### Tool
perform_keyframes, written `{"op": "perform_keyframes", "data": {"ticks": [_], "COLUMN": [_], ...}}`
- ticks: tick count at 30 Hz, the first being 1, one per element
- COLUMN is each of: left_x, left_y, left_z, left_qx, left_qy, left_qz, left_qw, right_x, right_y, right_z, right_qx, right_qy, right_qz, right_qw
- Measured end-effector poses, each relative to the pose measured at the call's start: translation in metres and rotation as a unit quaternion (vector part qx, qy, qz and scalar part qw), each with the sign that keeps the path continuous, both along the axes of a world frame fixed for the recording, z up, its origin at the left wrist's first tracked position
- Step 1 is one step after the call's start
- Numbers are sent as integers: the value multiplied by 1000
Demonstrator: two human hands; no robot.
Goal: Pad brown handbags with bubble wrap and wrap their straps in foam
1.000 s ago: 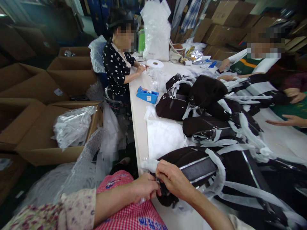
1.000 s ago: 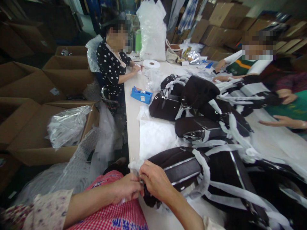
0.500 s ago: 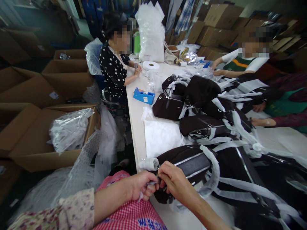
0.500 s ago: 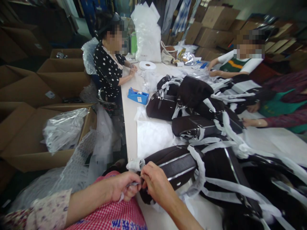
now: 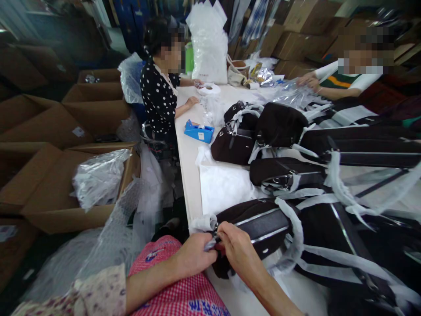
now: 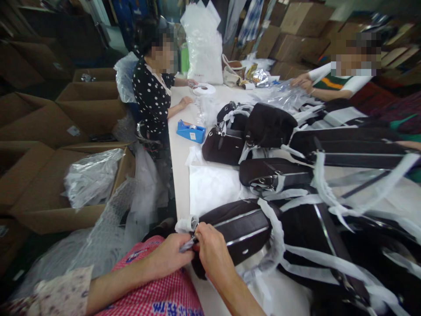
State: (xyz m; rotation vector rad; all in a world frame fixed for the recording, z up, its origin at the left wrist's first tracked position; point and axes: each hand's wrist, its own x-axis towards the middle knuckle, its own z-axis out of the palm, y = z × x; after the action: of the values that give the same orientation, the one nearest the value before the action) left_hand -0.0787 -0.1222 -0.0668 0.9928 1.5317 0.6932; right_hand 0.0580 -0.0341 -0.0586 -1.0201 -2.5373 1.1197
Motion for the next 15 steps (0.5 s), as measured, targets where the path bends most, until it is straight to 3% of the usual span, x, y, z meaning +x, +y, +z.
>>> {"op": "perform_keyframes", "data": {"ticks": [3, 7, 12, 15], "left_x": [0, -2, -4, -3], "left_y": [-4, -5, 4, 12], "left_z": [3, 4, 4, 6], "left_qx": [42, 61, 9, -34], "left_qy": [83, 113, 171, 191], "left_qz": [12, 34, -12, 1], "left_qw": [996, 991, 985, 981], "right_x": [0, 0, -5, -7], "right_y": [1, 1, 1, -1], "right_z": [0, 1, 0, -2], "right_qx": [4, -3, 10, 47], "right_qy": [10, 17, 12, 15], "right_qz": [3, 7, 19, 28], "right_qw": [1000, 1000, 1000, 998]}}
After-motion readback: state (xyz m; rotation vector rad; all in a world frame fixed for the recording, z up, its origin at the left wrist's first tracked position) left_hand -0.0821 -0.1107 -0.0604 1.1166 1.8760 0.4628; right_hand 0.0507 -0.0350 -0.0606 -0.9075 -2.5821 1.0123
